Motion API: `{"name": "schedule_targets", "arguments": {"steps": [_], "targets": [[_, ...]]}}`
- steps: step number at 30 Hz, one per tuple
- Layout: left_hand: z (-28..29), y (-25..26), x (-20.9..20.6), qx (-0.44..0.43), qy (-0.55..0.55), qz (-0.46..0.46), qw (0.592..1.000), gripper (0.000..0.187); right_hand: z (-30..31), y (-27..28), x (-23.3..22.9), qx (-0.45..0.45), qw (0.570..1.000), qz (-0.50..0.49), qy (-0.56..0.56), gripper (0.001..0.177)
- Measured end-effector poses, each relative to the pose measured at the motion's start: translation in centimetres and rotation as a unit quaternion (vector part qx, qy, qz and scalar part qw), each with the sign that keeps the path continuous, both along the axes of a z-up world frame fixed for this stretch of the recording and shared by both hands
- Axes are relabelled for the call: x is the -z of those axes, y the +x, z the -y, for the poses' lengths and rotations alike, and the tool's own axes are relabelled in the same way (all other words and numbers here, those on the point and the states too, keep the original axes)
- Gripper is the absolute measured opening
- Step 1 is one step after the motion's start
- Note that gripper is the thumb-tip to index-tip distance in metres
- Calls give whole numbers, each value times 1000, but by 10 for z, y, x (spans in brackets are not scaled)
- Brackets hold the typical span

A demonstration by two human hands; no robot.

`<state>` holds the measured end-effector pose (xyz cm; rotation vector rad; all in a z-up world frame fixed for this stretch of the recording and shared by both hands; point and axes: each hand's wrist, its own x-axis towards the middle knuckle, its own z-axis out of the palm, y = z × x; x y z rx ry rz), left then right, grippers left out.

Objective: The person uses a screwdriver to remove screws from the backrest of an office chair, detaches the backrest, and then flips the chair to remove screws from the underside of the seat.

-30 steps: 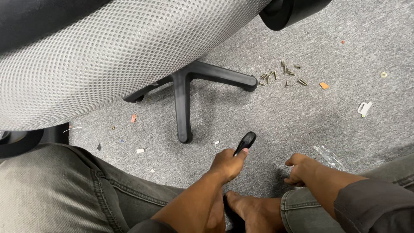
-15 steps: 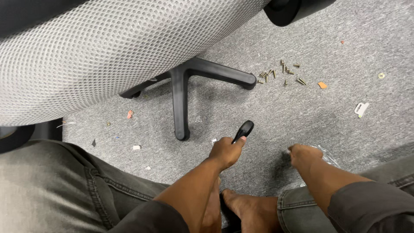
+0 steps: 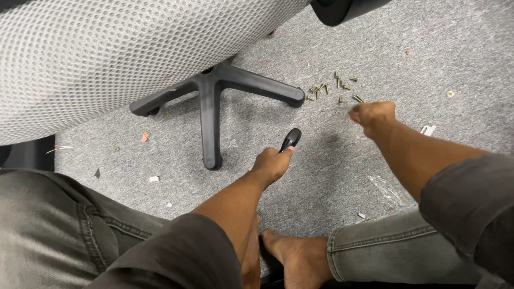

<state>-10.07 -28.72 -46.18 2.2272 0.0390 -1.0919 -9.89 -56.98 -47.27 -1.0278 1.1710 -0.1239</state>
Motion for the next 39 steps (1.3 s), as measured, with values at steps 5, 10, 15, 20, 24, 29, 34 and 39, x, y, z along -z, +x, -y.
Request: {"name": "schedule_targets", "arguments": {"steps": [5,10,15,20,24,29,34,39], "targets": [[-6,-4,-10,2,-16,0,1000,54,5,24,-9,-79,990,39,-107,34],[-7,-7,-23,1,-17,-42,999,51,-8,22,-15,-50,994,57,-79,25],[-10,-5,-34,16,-29,3,999,50,-37,3,-39,-248,965,11,-80,28],[-9,8,-49,106,-20,64,992,50,-63,-6,-91,-439,897,2,-47,37],[-6,5,-71,122,-17,66,990,47,-77,-10,-131,-554,825,-46,-103,37],[-7,-5,-104,110,-46,58,991,48,-88,-22,-163,-614,776,-76,-121,33],[-9,-12,-132,150,-40,117,981,55,-91,-34,-183,-609,784,-61,-100,27],[-7,-27,-164,131,-61,101,984,49,-85,-52,-201,-607,786,-36,-106,26]]}}
